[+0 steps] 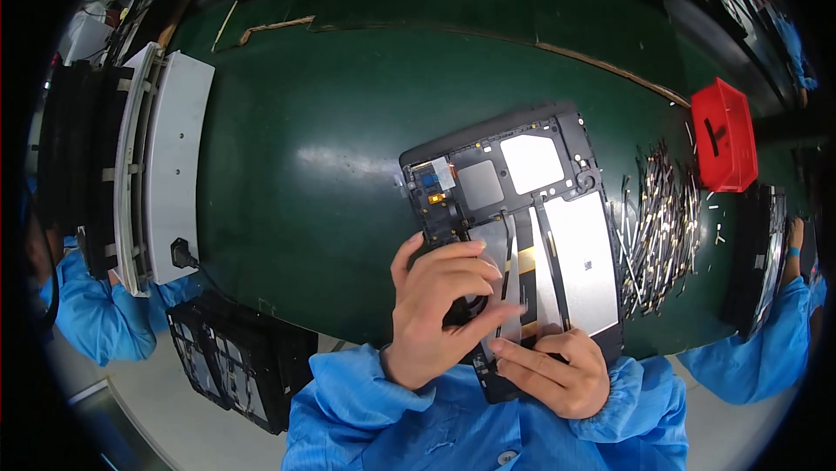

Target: The person assembles internal components of a tablet chassis by connecting ribbon cables and applying adhesive tape to a battery and other internal components, using tweezers to manipulate the small parts.

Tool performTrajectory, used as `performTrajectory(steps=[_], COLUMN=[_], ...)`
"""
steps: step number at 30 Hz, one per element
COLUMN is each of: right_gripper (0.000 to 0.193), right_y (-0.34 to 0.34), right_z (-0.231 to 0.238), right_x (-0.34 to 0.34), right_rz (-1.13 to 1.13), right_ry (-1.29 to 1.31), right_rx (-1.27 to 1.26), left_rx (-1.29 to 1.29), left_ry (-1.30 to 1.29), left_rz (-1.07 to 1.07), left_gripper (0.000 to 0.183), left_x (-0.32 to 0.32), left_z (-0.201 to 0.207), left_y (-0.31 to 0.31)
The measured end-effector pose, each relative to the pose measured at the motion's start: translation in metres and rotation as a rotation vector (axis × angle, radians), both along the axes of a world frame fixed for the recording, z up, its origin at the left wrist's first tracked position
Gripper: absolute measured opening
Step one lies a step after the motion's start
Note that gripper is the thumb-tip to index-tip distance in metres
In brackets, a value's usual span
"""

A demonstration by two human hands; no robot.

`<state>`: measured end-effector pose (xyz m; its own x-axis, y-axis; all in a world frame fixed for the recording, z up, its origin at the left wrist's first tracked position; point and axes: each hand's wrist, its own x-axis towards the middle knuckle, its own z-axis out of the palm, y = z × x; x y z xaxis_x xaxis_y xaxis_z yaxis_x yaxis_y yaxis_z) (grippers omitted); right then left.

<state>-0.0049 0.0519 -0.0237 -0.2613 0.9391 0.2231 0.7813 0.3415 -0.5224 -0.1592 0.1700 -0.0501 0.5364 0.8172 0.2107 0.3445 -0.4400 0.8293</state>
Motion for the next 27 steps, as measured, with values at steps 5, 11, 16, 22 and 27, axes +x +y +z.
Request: performTrajectory(steps=[5,11,16,22,27], right_gripper=[0.015,0.019,0.044,0.056,0.056], right_y=[0.004,0.010,0.021,-0.003,-0.016], right_z=[0.016,0.029,0.038,0.036,0.036], right_x=[-0.001,0.010,0.009,0.000,-0.004], right_rz=[0.000,0.023,-0.054,0.062,0.055], right_ry=[-0.103,0.270,-0.034,-0.199,-0.310], right_rx=[-0.024,-0.250,-0.269,-0.289,-0.211], left_rx=[0.276,0.279,0.287,0.093,0.034], left_ry=[0.149,0.323,0.438,0.313,0.298], left_rz=[-0.066,-0.101,-0.070,-0.013,0.042], left_gripper=[0.060,0.070,0.043,0.047,0.065], left_x=[-0.026,-0.021,-0.004,-0.001,0.005], left_z=[-0.013,0.002,0.015,0.024,0.024], left_y=[-0.020,-0.006,0.010,0.005,-0.006])
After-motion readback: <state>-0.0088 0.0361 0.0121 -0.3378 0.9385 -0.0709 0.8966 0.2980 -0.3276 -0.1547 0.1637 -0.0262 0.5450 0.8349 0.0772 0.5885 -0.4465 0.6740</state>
